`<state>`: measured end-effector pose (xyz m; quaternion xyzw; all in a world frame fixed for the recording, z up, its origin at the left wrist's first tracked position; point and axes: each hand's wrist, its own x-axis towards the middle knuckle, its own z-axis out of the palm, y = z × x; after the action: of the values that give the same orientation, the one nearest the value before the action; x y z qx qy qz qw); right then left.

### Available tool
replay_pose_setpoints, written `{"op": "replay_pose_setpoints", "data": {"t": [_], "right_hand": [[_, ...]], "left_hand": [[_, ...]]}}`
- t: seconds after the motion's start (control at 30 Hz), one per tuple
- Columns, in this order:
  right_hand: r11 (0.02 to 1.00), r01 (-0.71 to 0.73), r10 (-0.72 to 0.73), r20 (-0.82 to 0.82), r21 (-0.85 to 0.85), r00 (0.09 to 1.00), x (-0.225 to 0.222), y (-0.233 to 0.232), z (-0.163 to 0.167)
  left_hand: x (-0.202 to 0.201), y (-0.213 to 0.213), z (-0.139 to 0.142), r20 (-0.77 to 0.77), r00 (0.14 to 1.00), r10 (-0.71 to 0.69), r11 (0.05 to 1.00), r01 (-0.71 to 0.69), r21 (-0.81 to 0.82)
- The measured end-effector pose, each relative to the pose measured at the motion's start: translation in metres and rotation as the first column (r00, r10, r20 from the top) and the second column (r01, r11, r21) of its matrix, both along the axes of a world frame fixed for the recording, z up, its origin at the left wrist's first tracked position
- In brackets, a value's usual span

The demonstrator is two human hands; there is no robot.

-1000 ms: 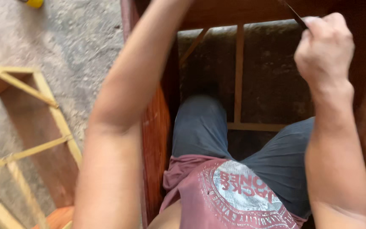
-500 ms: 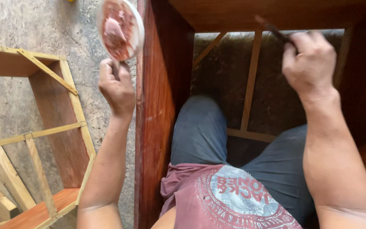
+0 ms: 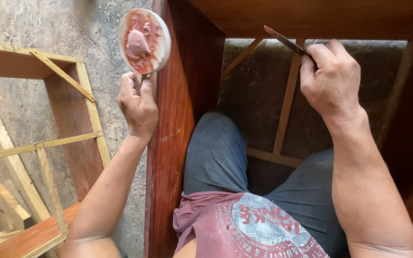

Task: The person sits on the floor beside a wooden shelf unit and applies pink wood filler to interior joints and seams using a small spatula, holding a plate of filler in one hand. They move along the shelf, scooping more filler and smoothing it into gaps between panels.

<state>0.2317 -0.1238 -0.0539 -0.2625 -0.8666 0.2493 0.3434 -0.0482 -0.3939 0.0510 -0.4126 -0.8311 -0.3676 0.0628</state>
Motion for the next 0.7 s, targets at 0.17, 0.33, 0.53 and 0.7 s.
{"op": "replay_pose_setpoints", "data": {"t": [0.17,0.33,0.53,0.7], "right_hand": [[1.000,0.011,-0.011,0.005,-0.011,1.000,-0.004,0.002,0.001],[1.000,0.000,0.000,0.029,-0.027,1.000,-0.009,0.002,0.000],[1.000,0.002,-0.002,0.013,-0.006,1.000,-0.012,-0.001,0.005],[0.999,0.027,-0.026,0.049,-0.017,0.998,-0.009,-0.010,0.021]], "left_hand": [[0.008,0.003,0.002,-0.124,0.988,-0.092,0.992,0.080,-0.099],[0.013,0.003,0.005,-0.179,0.969,-0.172,0.979,0.147,-0.144],[0.015,0.002,0.012,-0.231,0.913,-0.337,0.935,0.297,-0.193],[0.013,0.001,0.012,-0.172,0.878,-0.447,0.880,0.397,-0.262]]}}
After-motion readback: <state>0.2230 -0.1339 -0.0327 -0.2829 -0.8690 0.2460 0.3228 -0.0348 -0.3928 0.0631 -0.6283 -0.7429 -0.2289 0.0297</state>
